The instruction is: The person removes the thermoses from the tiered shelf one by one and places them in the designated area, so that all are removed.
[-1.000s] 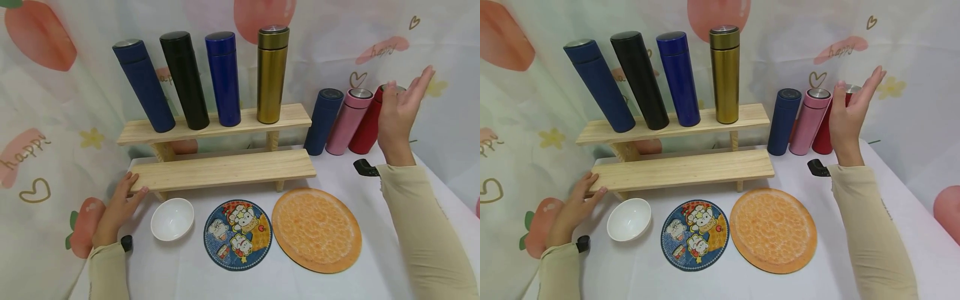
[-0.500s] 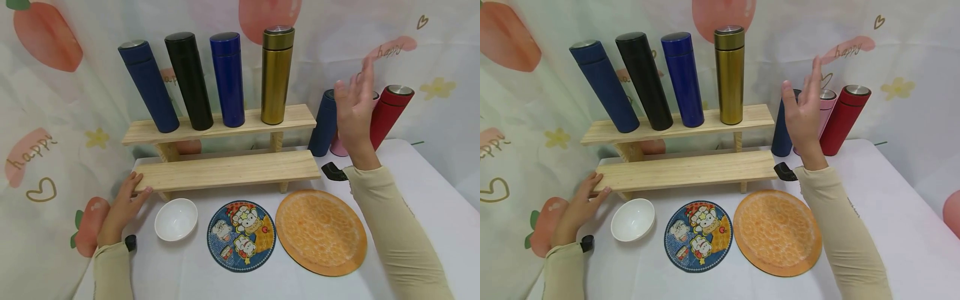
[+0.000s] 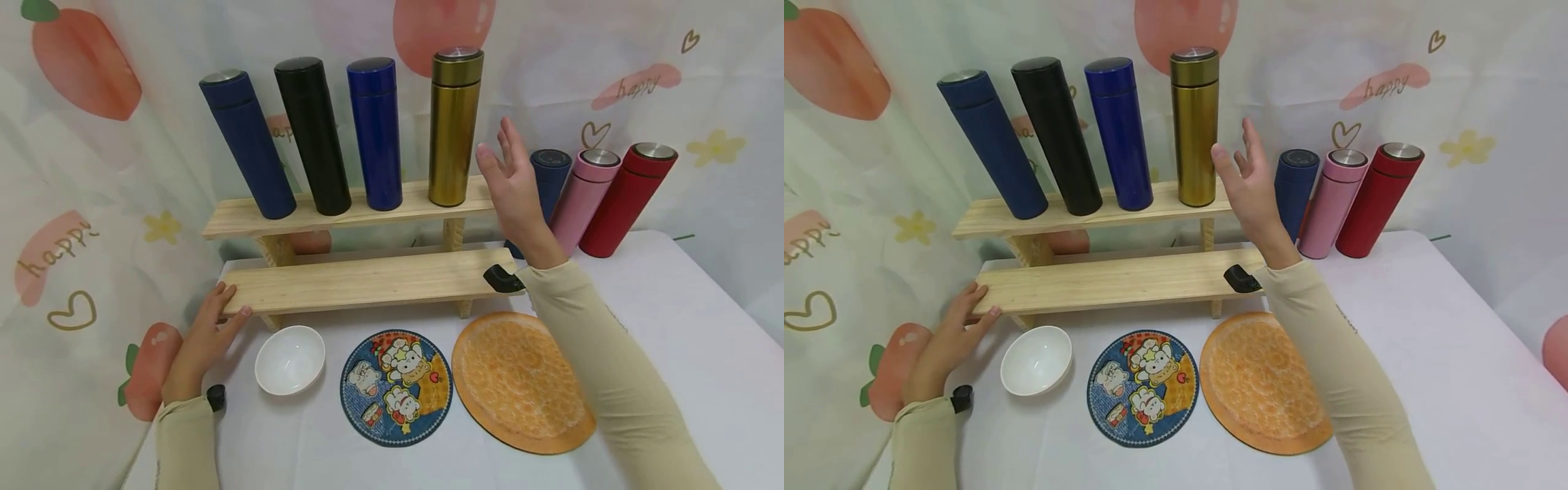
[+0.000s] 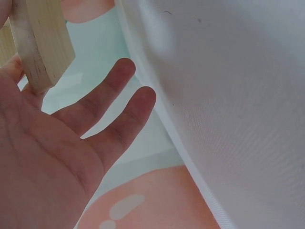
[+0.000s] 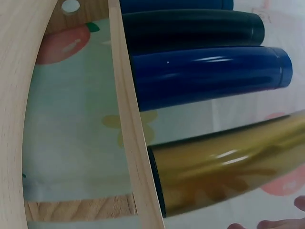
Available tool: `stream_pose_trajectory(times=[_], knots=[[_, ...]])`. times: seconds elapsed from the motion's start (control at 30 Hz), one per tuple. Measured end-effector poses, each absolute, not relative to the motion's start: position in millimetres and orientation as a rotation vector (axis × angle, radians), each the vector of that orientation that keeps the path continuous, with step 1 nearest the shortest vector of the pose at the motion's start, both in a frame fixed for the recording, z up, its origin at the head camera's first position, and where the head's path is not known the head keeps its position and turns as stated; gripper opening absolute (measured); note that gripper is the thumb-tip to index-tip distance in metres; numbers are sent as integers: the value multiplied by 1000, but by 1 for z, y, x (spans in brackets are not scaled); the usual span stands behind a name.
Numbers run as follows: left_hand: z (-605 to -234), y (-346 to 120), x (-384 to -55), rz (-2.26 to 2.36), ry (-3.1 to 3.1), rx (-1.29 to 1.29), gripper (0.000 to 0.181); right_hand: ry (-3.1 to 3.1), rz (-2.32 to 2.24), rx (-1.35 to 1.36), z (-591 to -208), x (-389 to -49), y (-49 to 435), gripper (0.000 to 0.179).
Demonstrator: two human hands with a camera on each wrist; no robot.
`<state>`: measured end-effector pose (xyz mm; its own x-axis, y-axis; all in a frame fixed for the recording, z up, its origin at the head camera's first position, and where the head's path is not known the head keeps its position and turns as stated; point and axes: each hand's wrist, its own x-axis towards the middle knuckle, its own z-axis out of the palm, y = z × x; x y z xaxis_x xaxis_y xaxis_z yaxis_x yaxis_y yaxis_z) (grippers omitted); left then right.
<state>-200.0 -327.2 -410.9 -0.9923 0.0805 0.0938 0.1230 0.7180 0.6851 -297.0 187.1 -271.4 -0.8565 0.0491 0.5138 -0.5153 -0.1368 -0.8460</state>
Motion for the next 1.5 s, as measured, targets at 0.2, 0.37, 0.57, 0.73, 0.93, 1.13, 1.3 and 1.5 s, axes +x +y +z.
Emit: stream_pose_trajectory(times=[0.2,0.37,0.57,0.73,0.93,1.13,1.3,1.5], knots=[[-411,-324,-201,-1154,-2863,-167,77,-1857,2082,426,-271,-305,178,84],[-413,-324,-204,-1148,-2872,-171,78,-1843,2095,365,-266,-311,172,83],[-414,-323,-205,-1144,-2893,-150,80,-1853,2030,367,-260,-319,164,77],[-412,-323,-206,-1149,-2893,-154,80,-1955,1982,305,-257,-322,163,78],[-409,-323,-206,-1140,-2901,-151,82,-1990,1960,255,-258,-322,164,79],[-411,-324,-205,-1138,-2889,-166,80,-1886,1935,288,-266,-317,162,76],[-414,-326,-203,-1141,-2892,-148,80,-1838,1930,283,-270,-307,162,76],[-414,-328,-202,-1160,-2900,-122,82,-1797,1963,289,-270,-292,165,77]])
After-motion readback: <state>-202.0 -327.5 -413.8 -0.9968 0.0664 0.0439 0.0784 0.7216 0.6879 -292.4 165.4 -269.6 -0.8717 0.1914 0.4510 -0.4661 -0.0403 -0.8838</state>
